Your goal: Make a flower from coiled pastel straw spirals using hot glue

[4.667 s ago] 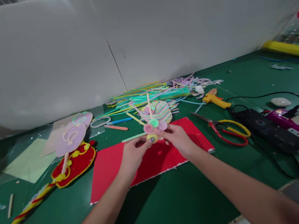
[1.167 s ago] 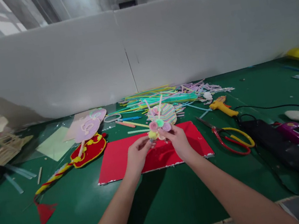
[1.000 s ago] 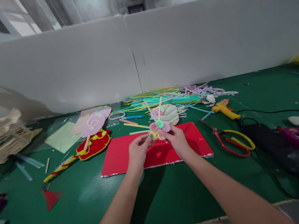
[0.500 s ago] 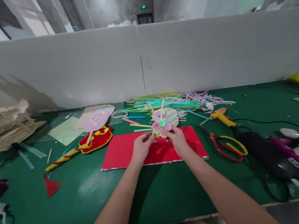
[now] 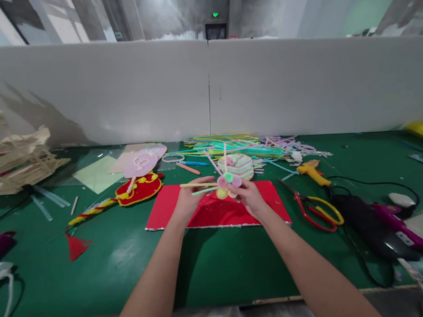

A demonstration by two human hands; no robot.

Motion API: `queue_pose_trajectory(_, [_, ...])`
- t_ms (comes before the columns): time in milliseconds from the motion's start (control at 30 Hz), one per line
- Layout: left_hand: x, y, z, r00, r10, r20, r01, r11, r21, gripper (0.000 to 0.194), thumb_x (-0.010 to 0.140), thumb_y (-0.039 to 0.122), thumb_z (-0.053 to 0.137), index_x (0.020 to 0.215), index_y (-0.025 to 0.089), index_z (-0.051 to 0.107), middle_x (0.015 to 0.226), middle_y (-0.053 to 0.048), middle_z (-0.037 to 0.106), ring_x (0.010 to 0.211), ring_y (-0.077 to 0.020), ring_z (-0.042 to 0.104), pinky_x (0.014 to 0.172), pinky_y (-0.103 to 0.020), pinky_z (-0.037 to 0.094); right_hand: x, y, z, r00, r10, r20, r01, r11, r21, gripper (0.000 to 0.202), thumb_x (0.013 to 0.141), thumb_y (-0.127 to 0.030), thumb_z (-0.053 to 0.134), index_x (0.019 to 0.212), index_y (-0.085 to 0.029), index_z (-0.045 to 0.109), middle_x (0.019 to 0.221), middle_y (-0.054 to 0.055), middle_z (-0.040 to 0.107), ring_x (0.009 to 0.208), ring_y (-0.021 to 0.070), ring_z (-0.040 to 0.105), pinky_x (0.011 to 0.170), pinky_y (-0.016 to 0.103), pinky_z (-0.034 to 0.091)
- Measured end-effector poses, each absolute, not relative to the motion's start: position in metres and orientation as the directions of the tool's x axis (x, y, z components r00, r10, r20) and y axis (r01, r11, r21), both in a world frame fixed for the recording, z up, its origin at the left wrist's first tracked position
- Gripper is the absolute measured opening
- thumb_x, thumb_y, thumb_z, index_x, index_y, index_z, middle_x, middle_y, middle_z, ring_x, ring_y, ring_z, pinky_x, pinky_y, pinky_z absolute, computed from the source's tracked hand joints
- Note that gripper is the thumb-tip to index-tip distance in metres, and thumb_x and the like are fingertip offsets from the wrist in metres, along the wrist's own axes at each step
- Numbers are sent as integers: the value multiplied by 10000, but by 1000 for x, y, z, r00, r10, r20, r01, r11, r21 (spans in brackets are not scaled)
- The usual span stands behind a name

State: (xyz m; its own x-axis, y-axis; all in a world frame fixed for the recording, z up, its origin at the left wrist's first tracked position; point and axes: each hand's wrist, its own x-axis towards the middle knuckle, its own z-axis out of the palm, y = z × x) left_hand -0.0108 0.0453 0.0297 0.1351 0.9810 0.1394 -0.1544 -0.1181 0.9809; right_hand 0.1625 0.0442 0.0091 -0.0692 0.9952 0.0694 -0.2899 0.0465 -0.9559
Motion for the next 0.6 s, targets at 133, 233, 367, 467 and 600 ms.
queue_pose_trajectory(133, [-13, 49, 29, 96, 989, 116, -126, -103, 987, 311, 566, 300, 749, 829, 140, 707, 845, -92, 718, 810, -234, 653, 772, -343, 501, 164, 45, 8, -75, 996, 55, -278, 32, -960, 279, 572, -372, 729, 686, -168, 576, 552, -44, 502, 476, 82, 389, 420, 221, 269])
queue_pose_trajectory(233, [-11, 53, 26, 30, 995, 99, -123, -95, 988, 296, 571, 377, 738, 728, 130, 697, 746, -81, 711, 717, -216, 653, 701, -326, 507, 162, 42, 8, -120, 992, 46, -255, 14, -967, 277, 570, -375, 730, 670, -163, 581, 541, -43, 493, 479, 84, 390, 423, 219, 266])
queue_pose_trajectory(367, [-6, 55, 25, -49, 993, 104, -111, -109, 988, 333, 527, 412, 754, 692, 132, 681, 638, -42, 685, 587, -167, 619, 617, -290, 492, 159, 39, 9, -187, 981, 43, -215, 1, -977, 262, 565, -361, 736, 671, -159, 606, 563, -33, 529, 512, 96, 431, 476, 228, 316])
queue_pose_trajectory(467, [-4, 56, 25, -100, 988, 121, -80, -129, 988, 288, 528, 391, 755, 619, 134, 663, 567, -18, 651, 530, -136, 580, 552, -249, 459, 160, 38, 11, -211, 976, 62, -189, 22, -982, 247, 579, -359, 726, 674, -160, 615, 585, -30, 559, 535, 103, 458, 530, 242, 351])
queue_pose_trajectory(600, [-3, 55, 25, -155, 977, 148, -47, -157, 986, 240, 552, 356, 744, 577, 140, 642, 542, -3, 626, 490, -112, 541, 489, -223, 415, 161, 36, 15, -239, 964, 115, -150, 80, -985, 194, 629, -331, 702, 661, -163, 609, 573, -40, 553, 547, 103, 453, 568, 245, 357])
